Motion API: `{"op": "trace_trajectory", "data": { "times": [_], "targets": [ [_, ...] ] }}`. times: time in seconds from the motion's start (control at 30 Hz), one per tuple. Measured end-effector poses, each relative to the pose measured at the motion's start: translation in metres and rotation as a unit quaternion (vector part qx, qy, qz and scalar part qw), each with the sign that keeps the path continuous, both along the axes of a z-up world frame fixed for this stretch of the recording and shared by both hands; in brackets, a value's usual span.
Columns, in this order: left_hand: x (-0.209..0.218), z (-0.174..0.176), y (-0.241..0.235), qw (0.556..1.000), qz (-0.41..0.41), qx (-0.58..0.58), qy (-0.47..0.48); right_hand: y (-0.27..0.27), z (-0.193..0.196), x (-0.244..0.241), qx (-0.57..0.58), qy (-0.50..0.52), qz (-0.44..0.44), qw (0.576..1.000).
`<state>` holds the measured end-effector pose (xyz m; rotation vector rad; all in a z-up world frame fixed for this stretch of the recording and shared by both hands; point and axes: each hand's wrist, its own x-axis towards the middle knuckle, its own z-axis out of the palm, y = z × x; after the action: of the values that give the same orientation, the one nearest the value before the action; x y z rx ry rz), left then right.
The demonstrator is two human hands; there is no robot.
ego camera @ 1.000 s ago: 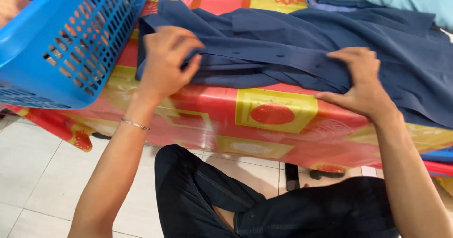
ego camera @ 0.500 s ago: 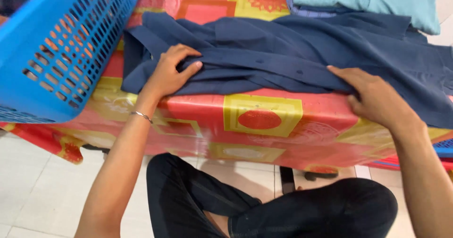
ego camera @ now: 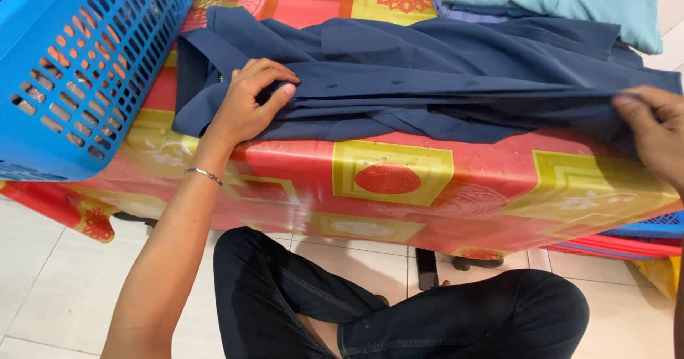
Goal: The person buttons a dark blue shirt laid out on a table. They systematically fasten the buttons from the top down, smoothing the fabric as they go.
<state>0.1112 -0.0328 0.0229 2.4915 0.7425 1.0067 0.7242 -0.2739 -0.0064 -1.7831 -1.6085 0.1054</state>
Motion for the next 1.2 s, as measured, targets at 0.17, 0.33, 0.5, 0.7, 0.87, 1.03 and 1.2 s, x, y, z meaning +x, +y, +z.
{"op": "trace_trajectory", "data": {
  "times": [0.17, 0.33, 0.5, 0.7, 0.87, 1.03, 1.2],
  "targets": [
    [0.001, -0.005, -0.003, 0.982, -0.013, 0.187, 0.014, 0.016, -0.03, 0.039, 0.063, 0.101, -0.063, 0.991],
    [0.0, -0.007, -0.003, 0.981, 0.01, 0.193, 0.017, 0.02, -0.043, 0.065, 0.101, 0.025, -0.057, 0.993],
    [0.001, -0.009, 0.0, 0.985, 0.017, 0.169, 0.027, 0.016, -0.04, 0.06, 0.105, -0.008, -0.074, 0.992],
    [0.0, -0.018, 0.008, 0.974, 0.023, 0.223, -0.002, -0.007, -0.059, 0.064, 0.128, -0.055, -0.028, 0.99],
    [0.004, -0.003, -0.001, 0.962, -0.015, 0.271, 0.003, -0.04, -0.036, 0.025, 0.064, -0.21, 0.034, 0.975],
    [0.022, -0.004, -0.018, 0.958, -0.021, 0.286, -0.01, -0.059, -0.022, -0.014, 0.052, -0.214, 0.042, 0.975],
    [0.027, -0.016, -0.023, 0.966, 0.008, 0.257, 0.036, -0.066, -0.065, 0.041, 0.046, -0.177, 0.003, 0.983]
  ]
}}
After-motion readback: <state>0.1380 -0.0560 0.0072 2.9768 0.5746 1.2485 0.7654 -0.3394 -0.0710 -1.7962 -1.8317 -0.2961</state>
